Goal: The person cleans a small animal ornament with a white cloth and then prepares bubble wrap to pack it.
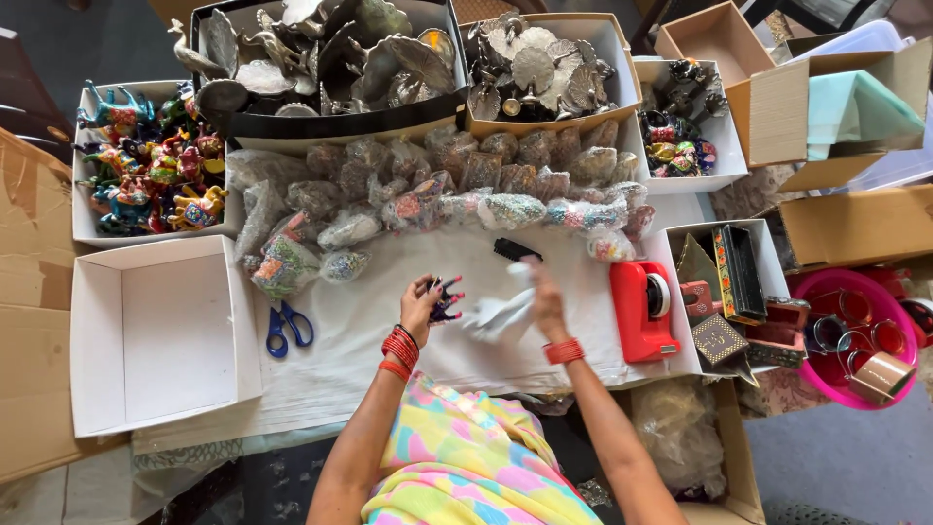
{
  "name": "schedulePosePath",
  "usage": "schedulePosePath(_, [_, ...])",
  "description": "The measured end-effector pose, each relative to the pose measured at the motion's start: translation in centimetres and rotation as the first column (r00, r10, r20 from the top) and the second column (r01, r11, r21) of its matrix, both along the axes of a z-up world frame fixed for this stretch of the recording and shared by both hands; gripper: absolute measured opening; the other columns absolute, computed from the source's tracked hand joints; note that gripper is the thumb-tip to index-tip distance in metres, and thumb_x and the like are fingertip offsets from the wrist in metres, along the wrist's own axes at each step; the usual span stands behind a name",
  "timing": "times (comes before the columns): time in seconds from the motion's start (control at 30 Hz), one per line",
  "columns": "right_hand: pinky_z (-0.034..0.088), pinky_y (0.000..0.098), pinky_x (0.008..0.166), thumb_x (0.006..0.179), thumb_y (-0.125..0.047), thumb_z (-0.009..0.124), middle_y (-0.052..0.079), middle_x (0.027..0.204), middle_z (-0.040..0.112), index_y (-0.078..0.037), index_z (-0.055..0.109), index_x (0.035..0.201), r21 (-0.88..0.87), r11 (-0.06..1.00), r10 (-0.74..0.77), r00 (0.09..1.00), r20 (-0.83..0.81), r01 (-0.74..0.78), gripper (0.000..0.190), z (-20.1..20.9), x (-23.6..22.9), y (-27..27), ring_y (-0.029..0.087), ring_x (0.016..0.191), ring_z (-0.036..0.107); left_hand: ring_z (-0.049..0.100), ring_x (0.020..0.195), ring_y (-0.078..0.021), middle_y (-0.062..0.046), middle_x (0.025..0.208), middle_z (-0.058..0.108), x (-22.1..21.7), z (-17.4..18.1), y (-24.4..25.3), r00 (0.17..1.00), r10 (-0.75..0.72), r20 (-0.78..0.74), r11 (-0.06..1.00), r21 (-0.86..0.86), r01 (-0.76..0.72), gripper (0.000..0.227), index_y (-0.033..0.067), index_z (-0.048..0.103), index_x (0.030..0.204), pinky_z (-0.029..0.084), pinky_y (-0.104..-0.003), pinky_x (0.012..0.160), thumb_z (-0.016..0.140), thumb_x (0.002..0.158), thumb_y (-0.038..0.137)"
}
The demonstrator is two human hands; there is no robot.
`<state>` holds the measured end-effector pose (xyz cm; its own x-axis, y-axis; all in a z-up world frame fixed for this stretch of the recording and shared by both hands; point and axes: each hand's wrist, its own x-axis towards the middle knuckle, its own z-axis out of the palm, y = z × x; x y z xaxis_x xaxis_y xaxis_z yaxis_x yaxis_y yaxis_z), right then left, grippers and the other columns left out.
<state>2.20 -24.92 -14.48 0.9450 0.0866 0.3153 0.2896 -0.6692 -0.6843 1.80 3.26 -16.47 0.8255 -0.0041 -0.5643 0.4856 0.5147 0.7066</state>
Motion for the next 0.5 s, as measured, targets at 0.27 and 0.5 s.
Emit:
schedulePosePath(0.27, [0.035,0.0514,0.117,0.101,-0.028,0.059,0.03,0.158,0.036,-0.006,0.034,0.157,-0.07,0.866,-0.495,0.869,0.031,0.496,0.065,-6.9,-4.9,-6.3,0.045,0.143,0.04,0.065,0.096,-0.0194,-0.011,0.124,0.063,-0.5,-8.7,0.0,0.944,-0.126,0.305,0.898,0.439,-0.022,0.061,0.0068,0.055,0.137,0.057,-0.032,0.075,0.068,0.081,-0.013])
schedulePosePath(0.5, [0.01,0.0592,0.123,0.091,-0.052,0.063,0.035,0.163,0.012,-0.018,0.013,0.165,-0.503,0.849,-0.242,0.965,-0.097,0.162,0.096,-3.1,-12.1,-1.7,0.049,0.153,0.014,0.067,0.111,-0.0228,-0.012,0.127,0.067,0.7,-6.3,-0.1,0.866,-0.328,0.377,0.713,0.7,-0.035,0.054,0.0088,0.06,0.132,0.054,-0.033,0.094,0.067,0.082,-0.01])
